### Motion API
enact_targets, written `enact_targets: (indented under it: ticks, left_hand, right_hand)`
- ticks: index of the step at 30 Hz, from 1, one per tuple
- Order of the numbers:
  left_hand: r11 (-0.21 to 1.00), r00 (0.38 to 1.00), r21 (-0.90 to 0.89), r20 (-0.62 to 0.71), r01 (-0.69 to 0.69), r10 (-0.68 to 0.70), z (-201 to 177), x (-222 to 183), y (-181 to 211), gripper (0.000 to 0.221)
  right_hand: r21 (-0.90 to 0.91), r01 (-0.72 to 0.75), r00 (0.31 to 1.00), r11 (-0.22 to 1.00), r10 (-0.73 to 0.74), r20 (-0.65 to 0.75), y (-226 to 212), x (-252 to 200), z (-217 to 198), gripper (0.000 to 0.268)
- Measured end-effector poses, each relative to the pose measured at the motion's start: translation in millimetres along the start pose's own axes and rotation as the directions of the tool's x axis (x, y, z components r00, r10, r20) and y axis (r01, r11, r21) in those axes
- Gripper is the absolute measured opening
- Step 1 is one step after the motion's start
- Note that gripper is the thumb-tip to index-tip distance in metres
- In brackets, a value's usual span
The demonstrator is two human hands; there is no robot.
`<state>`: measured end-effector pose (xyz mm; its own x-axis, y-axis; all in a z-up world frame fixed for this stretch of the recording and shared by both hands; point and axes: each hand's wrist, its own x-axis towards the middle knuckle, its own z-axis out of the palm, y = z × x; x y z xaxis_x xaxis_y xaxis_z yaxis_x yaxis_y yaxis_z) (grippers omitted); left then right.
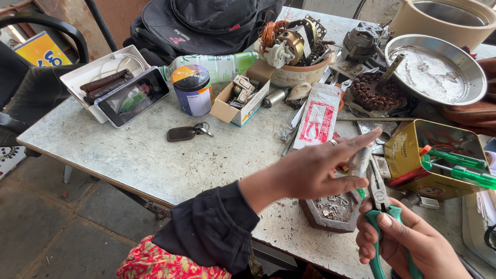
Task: The person disassembles a small white electrical component using a screwdriver and pliers. They remove internal metal contacts and adjust parts within the housing, then reassemble the component on a cluttered workbench.
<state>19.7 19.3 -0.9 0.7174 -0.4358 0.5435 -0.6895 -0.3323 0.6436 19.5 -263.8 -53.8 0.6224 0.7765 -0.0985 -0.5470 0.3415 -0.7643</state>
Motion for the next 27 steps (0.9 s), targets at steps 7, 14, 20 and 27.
enact_targets:
  ticks: [7, 14, 20, 27]
  left_hand:
    - [0.890, 0.841, 0.372, -0.364, -0.263, 0.401, 30, 0, 0, 0.067]
    - [0.929, 0.918, 0.304, -0.266, -0.209, 0.294, 20, -2, -4, 0.042]
    - [0.978, 0.941, 0.071, -0.266, -0.198, 0.210, 11, -2, 4, 0.033]
    - [0.942, 0.979, -0.333, -0.200, -0.041, -0.028, 18, -2, 2, 0.045]
  right_hand:
    - [0.013, 0.076, 0.997, 0.997, -0.076, -0.019, 16, 2, 22, 0.034]
    - [0.030, -0.032, 0.997, 0.999, 0.030, 0.077, 10, -3, 41, 0.031]
    - [0.063, -0.099, 0.994, 0.993, 0.095, 0.052, 3, -1, 53, 0.032]
    - [0.107, -0.133, 0.988, 0.985, 0.124, 0.086, 4, -1, 51, 0.030]
